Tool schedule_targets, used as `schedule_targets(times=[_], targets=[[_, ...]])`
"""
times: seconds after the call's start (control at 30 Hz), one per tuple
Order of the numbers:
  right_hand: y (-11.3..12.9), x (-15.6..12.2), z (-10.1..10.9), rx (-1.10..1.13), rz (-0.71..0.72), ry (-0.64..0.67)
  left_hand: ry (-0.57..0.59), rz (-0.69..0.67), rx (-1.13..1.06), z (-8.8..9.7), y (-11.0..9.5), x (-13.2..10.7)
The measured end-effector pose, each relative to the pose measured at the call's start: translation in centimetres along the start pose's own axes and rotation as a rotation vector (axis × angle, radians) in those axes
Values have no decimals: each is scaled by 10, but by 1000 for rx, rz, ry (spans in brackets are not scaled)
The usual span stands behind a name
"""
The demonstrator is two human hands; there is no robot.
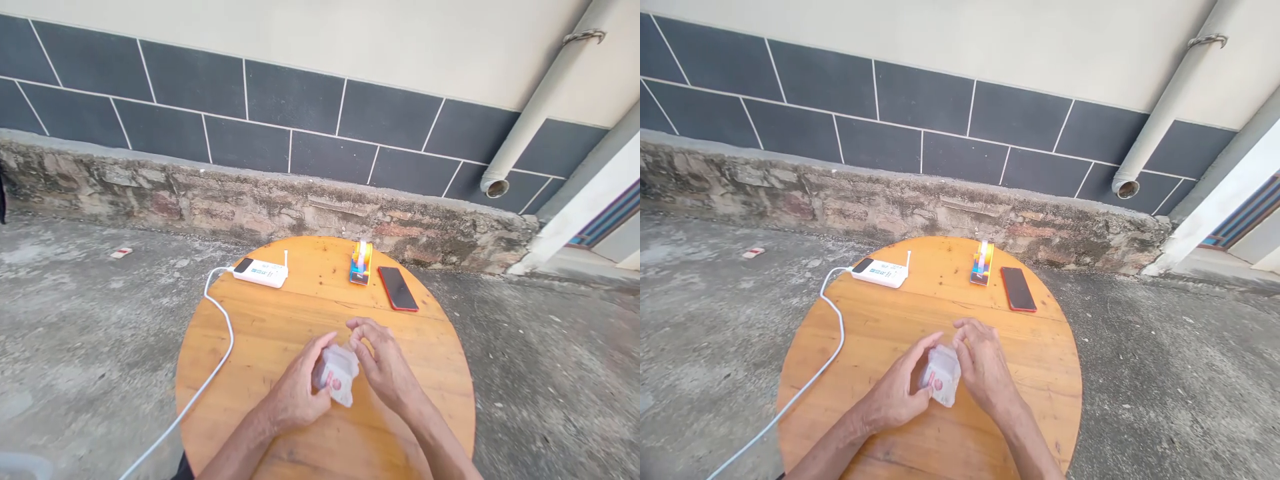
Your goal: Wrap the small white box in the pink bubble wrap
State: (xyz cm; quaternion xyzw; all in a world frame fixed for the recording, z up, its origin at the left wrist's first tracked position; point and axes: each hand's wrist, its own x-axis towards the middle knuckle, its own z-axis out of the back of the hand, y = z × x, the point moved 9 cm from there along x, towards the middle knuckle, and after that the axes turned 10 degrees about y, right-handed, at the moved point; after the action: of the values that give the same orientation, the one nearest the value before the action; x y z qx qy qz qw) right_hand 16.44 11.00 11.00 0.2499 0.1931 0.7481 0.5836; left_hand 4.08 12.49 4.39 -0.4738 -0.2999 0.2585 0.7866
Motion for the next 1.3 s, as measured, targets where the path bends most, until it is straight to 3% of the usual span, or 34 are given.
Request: schedule_targets(times=[0.17, 0.3, 0.53, 0.77, 0.9, 1.13, 1.3], targets=[[-3, 0, 8, 17, -7, 11, 84, 2, -67, -4, 1, -2], [-8, 6, 17, 7, -17, -6, 73, 77, -161, -3, 8, -1], [-18, 20, 25, 20, -15, -11, 55, 60, -214, 1, 7, -2], [-17, 41, 48, -132, -21, -63, 77, 17, -330, -2, -7, 2], [-22, 57, 47, -164, -17, -62, 68, 51, -415, -5, -3, 4], [-34, 83, 41, -218, -34, -61, -78, 184, -313, 1, 29, 6], [-45, 91, 40, -234, -91, -81, -220, 254, -176, 15, 40, 6]])
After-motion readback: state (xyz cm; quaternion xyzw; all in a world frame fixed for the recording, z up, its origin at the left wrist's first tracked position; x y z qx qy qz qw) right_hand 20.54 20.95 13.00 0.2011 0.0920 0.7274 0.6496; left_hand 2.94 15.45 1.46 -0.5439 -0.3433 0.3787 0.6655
